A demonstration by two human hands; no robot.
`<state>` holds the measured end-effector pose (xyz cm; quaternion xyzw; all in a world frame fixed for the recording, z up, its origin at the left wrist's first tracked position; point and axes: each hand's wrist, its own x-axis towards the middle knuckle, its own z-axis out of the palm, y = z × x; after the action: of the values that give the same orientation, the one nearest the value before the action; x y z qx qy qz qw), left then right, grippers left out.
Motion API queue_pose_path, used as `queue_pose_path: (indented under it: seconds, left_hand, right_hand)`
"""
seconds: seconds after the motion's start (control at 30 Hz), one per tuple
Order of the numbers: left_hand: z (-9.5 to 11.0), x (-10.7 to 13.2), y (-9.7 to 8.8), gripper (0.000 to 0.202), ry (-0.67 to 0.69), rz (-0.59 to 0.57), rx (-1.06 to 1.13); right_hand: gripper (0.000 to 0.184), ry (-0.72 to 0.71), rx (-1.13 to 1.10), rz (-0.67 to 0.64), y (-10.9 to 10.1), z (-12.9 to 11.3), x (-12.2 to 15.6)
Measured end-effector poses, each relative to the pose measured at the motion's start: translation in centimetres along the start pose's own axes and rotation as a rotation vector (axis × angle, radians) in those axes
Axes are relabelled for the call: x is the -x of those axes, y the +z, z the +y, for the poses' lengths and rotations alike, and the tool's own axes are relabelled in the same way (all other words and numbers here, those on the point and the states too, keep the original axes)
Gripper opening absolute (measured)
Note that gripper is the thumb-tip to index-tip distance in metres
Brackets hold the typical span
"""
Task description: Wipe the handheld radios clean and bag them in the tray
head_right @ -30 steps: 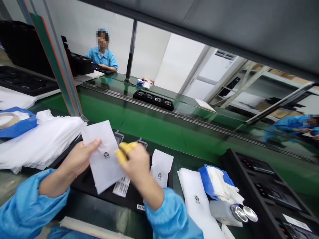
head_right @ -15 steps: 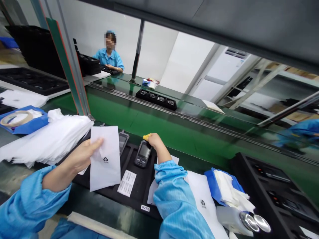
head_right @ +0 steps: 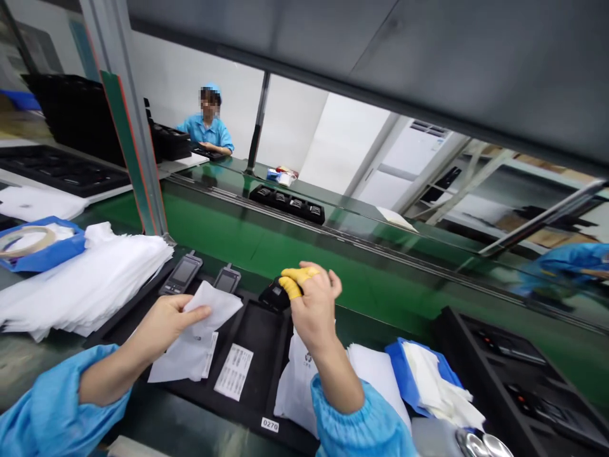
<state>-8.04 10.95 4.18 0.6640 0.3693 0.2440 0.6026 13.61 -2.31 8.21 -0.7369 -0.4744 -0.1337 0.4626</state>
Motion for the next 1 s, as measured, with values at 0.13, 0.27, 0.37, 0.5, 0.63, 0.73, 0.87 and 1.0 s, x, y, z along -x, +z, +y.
queue_pose_path:
  seconds: [0.13,0.27,0.37,0.5,0.63,0.73,0.87,1.0]
  left_hand:
    - [0.2,-0.2,1.7,0.036,0.038,-0.024,-0.015]
    - [0.3,0.0,2.7,0.034,0.051,-0.066,0.007]
    - [0.0,0.3,2.9,0.036,0.045,-0.097,0.043]
    - [-0.3,0.8,2.8,0.042,0.019,-0.131,0.133]
    - [-0.6,1.0,2.6,0.046,0.002,-0.171,0.192]
    - [-0.7,0.8,2.5,0.046,0.014,-0.182,0.193]
    - [-0.4,0.7,2.5,0.045,0.062,-0.186,0.170]
    - [-0.1,0.7,2.8,0.050,0.145,-0.179,0.128]
  right_hand:
    - [0.017,-0.094,-0.217,0.301,-2.7,-3.5,-1.2]
    - [0.016,-0.003,-0.579,0.383,-2.7,-6.5,-2.4]
    - [0.014,0.010,-0.675,0.368,-1.9,-7.7,-2.4]
    - [0.017,0.040,-0.590,0.301,-1.5,-8.0,-1.8]
    - [0.018,0.032,-0.539,0.275,-2.0,-7.6,-1.7]
    - [0.016,0.016,-0.547,0.260,-2.4,-7.5,-1.9]
    - [0.013,0.017,-0.531,0.211,-2.5,-7.6,-1.9]
    - [0.010,0.015,-0.513,0.133,-2.0,-7.9,-1.8]
